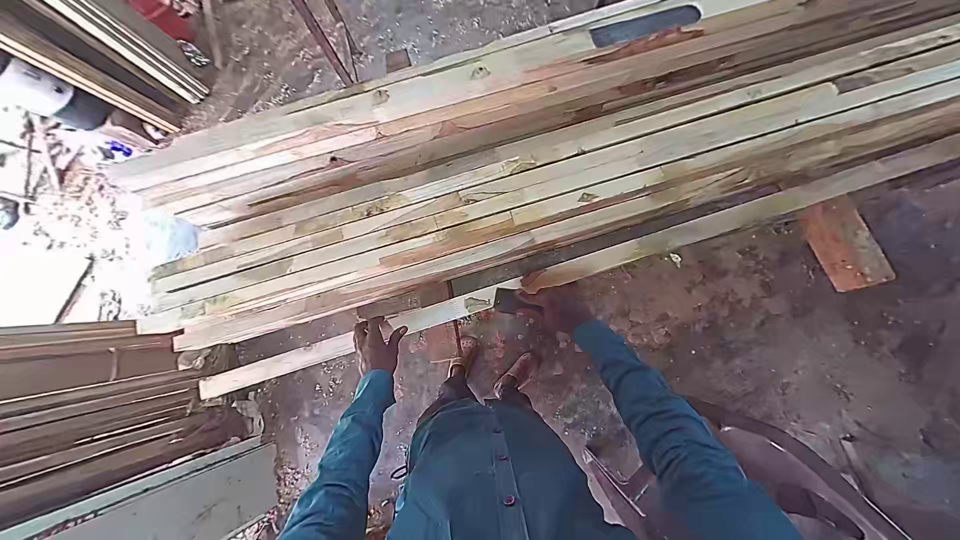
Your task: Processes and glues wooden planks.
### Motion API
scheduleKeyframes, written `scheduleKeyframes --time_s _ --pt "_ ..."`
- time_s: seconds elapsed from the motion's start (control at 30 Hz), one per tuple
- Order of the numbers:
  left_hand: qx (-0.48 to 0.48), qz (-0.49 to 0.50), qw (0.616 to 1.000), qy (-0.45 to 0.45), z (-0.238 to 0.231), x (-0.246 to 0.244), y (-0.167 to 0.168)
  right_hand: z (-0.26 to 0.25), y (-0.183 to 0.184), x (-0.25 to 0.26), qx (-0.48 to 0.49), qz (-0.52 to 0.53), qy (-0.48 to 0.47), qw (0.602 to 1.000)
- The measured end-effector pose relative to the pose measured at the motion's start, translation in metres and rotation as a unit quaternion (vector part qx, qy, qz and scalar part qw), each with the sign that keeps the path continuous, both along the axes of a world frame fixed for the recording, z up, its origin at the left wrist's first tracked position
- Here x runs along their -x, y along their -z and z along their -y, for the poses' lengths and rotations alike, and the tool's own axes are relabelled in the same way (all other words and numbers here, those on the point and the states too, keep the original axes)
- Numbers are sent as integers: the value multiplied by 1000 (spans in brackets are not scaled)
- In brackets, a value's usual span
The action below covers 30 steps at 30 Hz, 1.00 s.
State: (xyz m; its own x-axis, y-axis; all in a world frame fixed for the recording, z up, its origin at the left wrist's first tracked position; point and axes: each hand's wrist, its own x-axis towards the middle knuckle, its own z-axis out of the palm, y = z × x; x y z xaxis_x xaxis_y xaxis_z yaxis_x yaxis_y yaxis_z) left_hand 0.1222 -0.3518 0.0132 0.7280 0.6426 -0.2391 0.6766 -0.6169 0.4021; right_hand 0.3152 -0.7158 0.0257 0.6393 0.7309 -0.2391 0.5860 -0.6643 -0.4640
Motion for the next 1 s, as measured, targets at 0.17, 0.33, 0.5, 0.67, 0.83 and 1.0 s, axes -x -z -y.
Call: scheduleKeyframes --time_s 0.17,0.33,0.5,0.67,0.83,1.0 --pt "43 -26 999 17 2 -7 -14 -102 -2 12 5 -86 -132 988" --pt "210 98 973 4 67 -25 -73 -106 -10 61 -197 -147 -27 969" --pt "214 180 953 113 158 -74 -86 -8 -40 67 -311 -76 75 944" --pt "203 146 913 321 259 -165 -71 114 -61 46 -237 -61 195 950" --pt "169 144 842 491 411 -252 -46 248 -49 28 -174 -63 358 915" --pt "216 57 763 607 582 -315 -15 384 -33 21 -204 -72 512 831"
